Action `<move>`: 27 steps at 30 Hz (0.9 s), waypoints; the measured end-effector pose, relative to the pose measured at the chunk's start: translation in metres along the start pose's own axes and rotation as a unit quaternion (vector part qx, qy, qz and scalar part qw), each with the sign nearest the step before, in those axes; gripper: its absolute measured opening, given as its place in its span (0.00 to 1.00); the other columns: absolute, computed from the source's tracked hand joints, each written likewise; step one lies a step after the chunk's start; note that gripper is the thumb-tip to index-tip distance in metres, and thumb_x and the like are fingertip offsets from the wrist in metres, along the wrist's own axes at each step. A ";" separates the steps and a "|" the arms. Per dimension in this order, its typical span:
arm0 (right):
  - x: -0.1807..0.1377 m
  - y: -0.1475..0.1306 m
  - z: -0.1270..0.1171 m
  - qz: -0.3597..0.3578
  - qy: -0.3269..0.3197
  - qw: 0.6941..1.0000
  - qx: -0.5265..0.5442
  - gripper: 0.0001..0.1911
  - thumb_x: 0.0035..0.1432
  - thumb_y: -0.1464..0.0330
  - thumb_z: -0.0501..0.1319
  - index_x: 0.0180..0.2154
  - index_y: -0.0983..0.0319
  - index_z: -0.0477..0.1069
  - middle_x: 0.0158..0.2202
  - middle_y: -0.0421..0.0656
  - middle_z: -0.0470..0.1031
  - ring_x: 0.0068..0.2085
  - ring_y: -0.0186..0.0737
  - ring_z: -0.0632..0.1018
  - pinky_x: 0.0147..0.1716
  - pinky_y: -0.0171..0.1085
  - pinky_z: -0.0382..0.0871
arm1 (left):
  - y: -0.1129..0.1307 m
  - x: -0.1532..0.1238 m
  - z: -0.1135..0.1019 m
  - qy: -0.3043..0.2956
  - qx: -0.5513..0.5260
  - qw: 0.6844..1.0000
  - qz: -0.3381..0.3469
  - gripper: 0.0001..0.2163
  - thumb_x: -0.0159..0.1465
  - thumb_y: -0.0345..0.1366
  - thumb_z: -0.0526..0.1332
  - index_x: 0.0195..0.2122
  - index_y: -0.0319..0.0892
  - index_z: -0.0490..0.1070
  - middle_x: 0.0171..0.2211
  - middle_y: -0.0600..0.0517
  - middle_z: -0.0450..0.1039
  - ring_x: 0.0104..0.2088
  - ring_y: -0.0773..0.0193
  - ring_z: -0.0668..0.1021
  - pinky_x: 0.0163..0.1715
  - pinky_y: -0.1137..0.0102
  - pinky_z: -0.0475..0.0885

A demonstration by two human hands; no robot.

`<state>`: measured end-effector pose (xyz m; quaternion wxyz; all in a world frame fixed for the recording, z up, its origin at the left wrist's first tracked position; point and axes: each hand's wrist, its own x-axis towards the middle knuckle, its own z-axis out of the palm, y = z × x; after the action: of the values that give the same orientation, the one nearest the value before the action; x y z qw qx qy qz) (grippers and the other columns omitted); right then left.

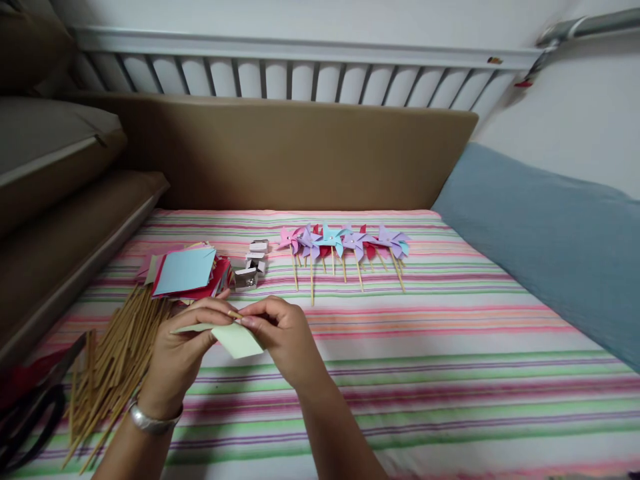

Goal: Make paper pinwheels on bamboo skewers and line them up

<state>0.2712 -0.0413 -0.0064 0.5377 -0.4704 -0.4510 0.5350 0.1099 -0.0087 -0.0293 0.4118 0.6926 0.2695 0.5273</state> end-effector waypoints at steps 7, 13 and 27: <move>0.000 0.000 0.001 -0.030 0.001 0.999 -0.026 0.03 0.48 0.68 0.65 0.27 0.61 0.77 0.27 0.39 0.74 0.30 0.34 0.73 0.30 0.32 0.65 | 0.000 -0.001 0.000 0.007 -0.008 1.000 -0.005 0.07 0.56 0.28 0.63 0.31 0.48 0.76 0.33 0.55 0.76 0.36 0.63 0.77 0.56 0.57 0.59; 0.000 0.001 -0.001 -0.067 0.015 0.994 -0.080 0.03 0.49 0.68 0.65 0.28 0.60 0.77 0.28 0.40 0.73 0.31 0.35 0.73 0.30 0.33 0.64 | -0.003 0.000 0.001 0.013 -0.019 1.000 -0.019 0.07 0.56 0.28 0.63 0.31 0.48 0.76 0.32 0.55 0.77 0.36 0.64 0.77 0.57 0.57 0.59; 0.000 0.003 0.001 -0.123 0.031 0.987 -0.102 0.03 0.50 0.69 0.65 0.28 0.59 0.78 0.28 0.42 0.72 0.31 0.36 0.73 0.28 0.34 0.65 | 0.000 -0.001 0.001 0.028 -0.025 0.998 -0.046 0.06 0.56 0.28 0.64 0.29 0.48 0.77 0.31 0.56 0.78 0.35 0.64 0.78 0.58 0.57 0.59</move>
<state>0.2699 -0.0412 -0.0087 0.5621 -0.4799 -0.5409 0.4015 0.1108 -0.0100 -0.0297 0.4455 0.6537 0.2992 0.5335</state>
